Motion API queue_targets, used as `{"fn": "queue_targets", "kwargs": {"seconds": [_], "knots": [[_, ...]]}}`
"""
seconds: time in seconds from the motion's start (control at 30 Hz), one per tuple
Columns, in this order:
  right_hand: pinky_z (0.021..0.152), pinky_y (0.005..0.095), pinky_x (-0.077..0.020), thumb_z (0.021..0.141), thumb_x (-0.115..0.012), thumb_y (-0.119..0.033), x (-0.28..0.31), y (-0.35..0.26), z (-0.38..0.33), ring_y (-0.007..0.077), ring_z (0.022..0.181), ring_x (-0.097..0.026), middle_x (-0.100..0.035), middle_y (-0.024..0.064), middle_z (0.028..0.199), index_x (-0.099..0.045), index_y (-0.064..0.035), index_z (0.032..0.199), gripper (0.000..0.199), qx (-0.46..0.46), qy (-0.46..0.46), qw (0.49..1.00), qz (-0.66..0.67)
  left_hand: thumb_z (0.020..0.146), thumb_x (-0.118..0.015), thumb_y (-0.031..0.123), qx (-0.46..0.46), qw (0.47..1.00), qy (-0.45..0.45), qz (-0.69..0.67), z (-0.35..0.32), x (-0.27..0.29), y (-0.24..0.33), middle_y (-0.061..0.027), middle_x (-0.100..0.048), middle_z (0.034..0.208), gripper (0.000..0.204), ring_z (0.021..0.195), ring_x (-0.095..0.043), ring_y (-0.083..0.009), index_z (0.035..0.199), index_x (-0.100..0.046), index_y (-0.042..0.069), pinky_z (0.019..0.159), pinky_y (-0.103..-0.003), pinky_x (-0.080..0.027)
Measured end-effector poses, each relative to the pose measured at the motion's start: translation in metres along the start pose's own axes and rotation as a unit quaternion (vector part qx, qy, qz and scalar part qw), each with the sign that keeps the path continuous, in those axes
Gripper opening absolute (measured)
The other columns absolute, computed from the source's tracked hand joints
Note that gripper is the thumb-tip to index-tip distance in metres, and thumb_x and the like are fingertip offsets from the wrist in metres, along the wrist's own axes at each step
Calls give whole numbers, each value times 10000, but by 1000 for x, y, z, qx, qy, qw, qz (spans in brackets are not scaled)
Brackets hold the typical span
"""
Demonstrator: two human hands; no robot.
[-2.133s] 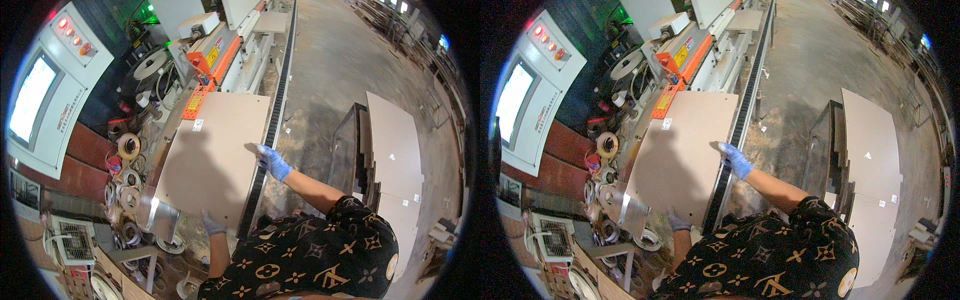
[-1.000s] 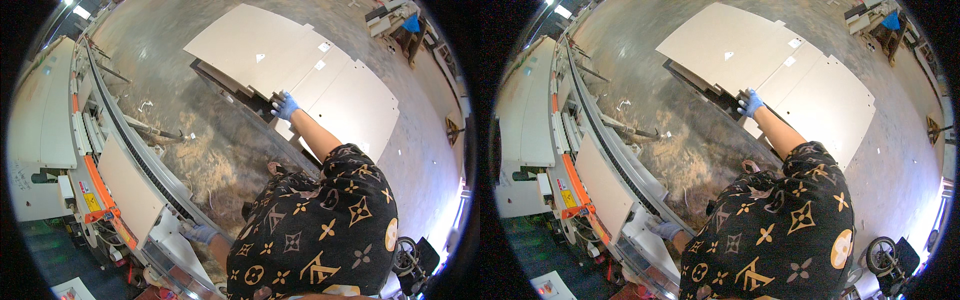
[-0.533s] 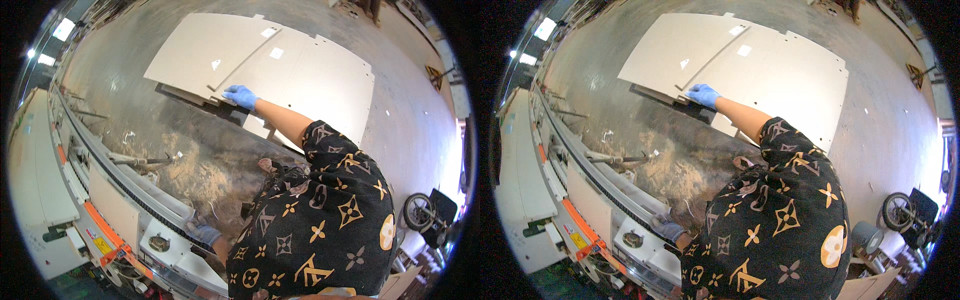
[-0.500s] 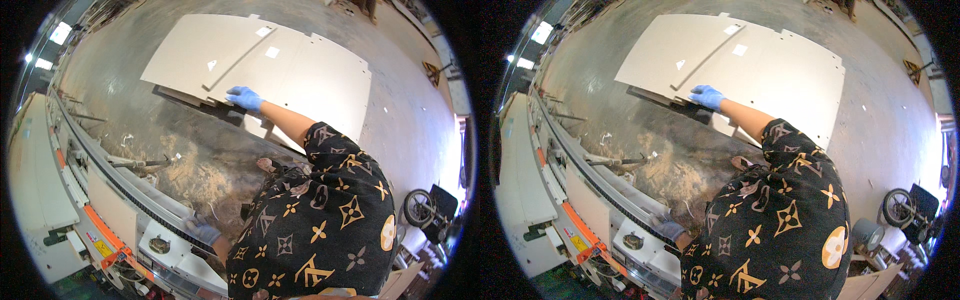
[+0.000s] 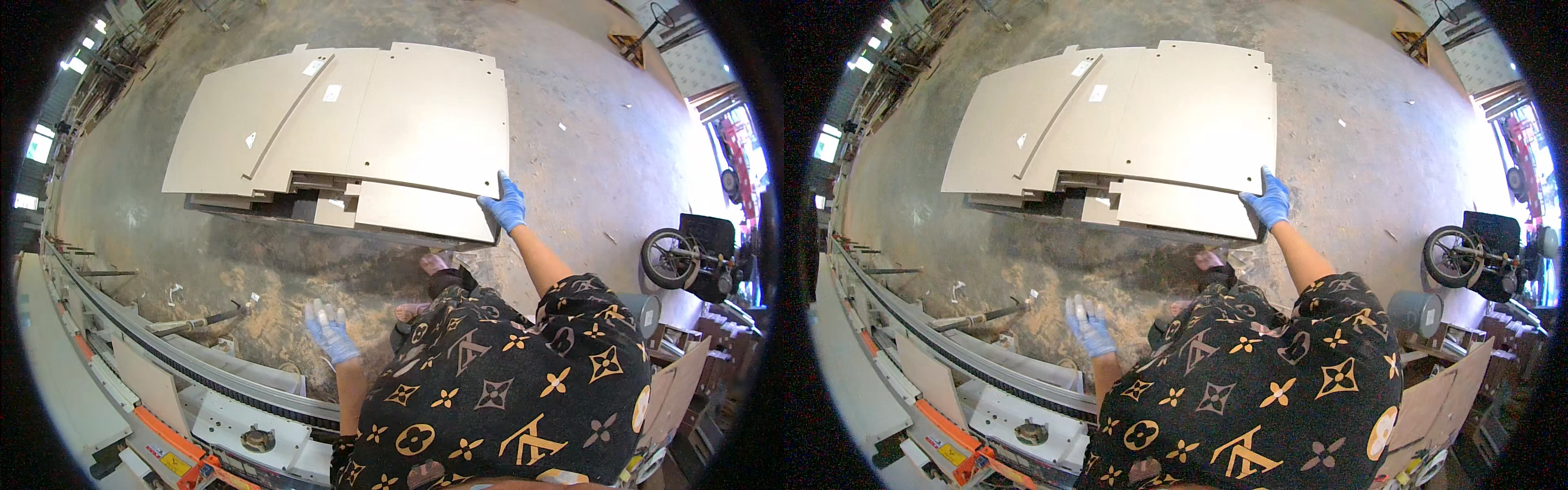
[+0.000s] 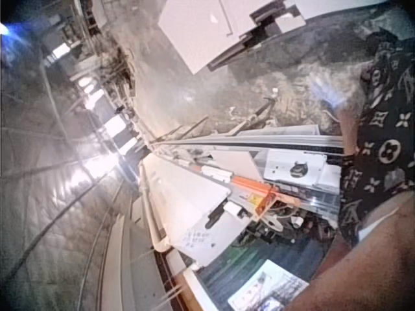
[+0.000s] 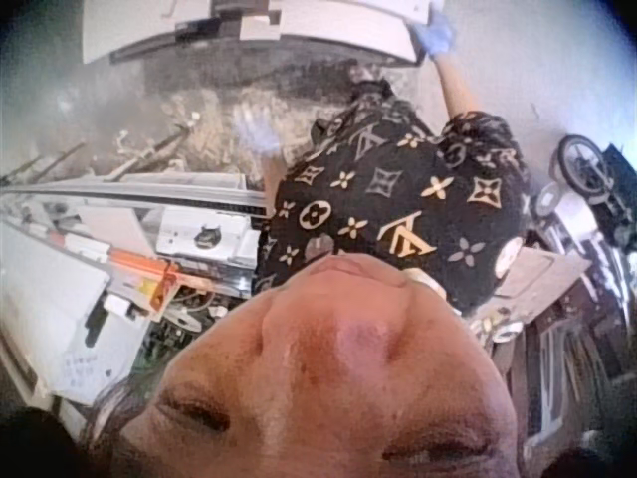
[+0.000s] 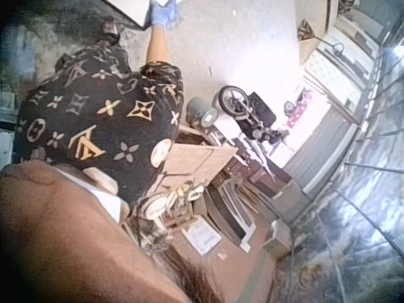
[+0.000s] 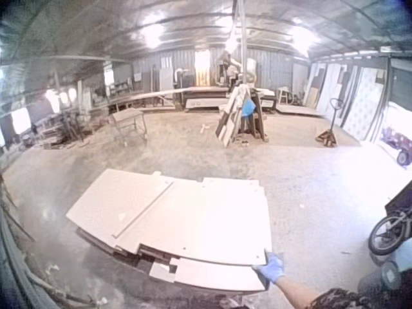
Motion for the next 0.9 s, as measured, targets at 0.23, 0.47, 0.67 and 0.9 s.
{"fn": "queue_targets", "kwargs": {"seconds": [0.23, 0.47, 0.67, 0.9], "knots": [[688, 305, -475, 754, -723, -250, -2, 60, 27, 114, 913, -533, -586, 48, 1027, -459, -90, 1310, 636, -106, -47, 963, 243, 926, -509, 238, 25, 999, -6, -29, -17, -50, -25, -74, -416, 1365, 453, 1118, -473, -242, 1351, -363, 176, 910, -377, -424], [677, 370, -536, 887, -543, -294, -29, 87, 113, 217, 842, -626, -622, 121, 989, -588, -2, 1018, 323, -140, -199, 890, 386, 848, -615, 259, 21, 998, -35, -39, -18, -128, -87, -46, -519, 1196, 447, 923, -548, -162, 1252, -463, 145, 733, -323, -500], [826, 420, -475, 894, -584, -236, 6, 137, 51, 311, 1047, -528, -527, 179, 1168, -457, -57, 1257, 424, 291, -252, 904, -184, 802, -703, 269, 146, 986, -82, -23, -15, -210, -152, -1, -534, 1095, 561, 913, -521, -179, 1285, -425, 199, 680, -374, -484], [910, 407, -425, 887, -593, -265, 67, 161, 48, 296, 1120, -489, -490, 178, 1234, -387, -3, 1304, 533, -166, -275, 857, 404, 746, -745, 342, 229, 964, -139, 8, -41, -263, -172, -95, -634, 1085, 546, 985, -575, -237, 1171, -574, 46, 868, -441, -440]]}}
Point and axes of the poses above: each hand's wrist, its own z-axis towards the middle knuckle, its own x-axis out of the back of the hand, y = z × x, the point moved 3 cm from there along z, towards the middle knuckle
